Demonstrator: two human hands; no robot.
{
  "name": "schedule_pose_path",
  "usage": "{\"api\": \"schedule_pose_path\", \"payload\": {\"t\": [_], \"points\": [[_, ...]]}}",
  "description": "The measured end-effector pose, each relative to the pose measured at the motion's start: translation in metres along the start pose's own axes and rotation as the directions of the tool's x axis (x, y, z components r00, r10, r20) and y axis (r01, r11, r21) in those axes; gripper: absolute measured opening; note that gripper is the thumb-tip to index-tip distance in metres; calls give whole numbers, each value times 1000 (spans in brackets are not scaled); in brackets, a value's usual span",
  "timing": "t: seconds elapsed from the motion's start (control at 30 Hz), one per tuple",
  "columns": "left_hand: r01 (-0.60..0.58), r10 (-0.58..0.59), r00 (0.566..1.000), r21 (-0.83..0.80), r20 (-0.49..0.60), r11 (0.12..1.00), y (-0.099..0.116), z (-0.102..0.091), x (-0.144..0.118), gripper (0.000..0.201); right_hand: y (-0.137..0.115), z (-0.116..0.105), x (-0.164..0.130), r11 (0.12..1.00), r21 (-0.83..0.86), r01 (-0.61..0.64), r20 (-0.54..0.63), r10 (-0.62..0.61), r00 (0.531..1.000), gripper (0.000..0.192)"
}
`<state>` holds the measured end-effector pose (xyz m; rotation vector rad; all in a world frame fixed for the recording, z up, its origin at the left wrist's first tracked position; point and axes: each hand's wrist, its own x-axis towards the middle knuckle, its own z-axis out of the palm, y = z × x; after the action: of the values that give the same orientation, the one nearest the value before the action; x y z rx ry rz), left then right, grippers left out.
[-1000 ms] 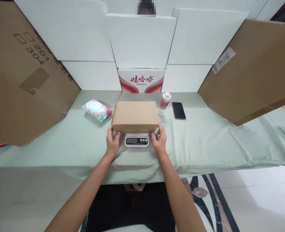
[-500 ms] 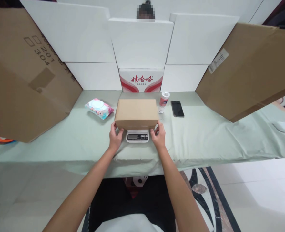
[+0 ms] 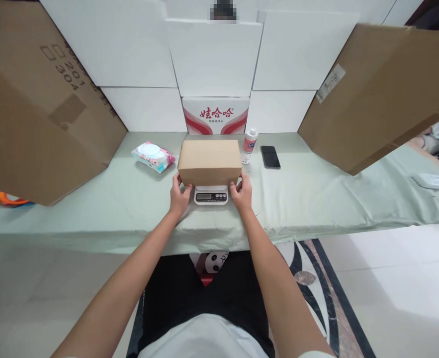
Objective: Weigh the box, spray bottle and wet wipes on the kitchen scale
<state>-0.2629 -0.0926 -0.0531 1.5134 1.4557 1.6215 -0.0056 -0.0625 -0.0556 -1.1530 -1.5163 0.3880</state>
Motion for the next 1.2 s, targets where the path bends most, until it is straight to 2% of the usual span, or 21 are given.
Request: {"api": "schedule_pose_path", "payload": {"t": [0.3, 0.83, 1.07, 1.2], "points": [[-35, 35, 999, 19, -5, 999, 1, 0, 2, 63, 3, 4, 3, 1000, 5, 12, -31, -12, 999, 51], [-69, 69, 998, -49, -1, 996, 1, 2, 1, 67, -4, 1, 2, 1000, 5, -10, -10, 10, 1000, 58], [-46, 49, 999, -151, 15, 987, 1, 2, 0, 65, 1, 1, 2, 993, 83, -83, 18, 82, 996, 71], [-11, 18, 999, -222, 31, 975, -5, 2, 10, 62, 8, 0, 19, 992, 109, -64, 54, 58, 997, 71]]}}
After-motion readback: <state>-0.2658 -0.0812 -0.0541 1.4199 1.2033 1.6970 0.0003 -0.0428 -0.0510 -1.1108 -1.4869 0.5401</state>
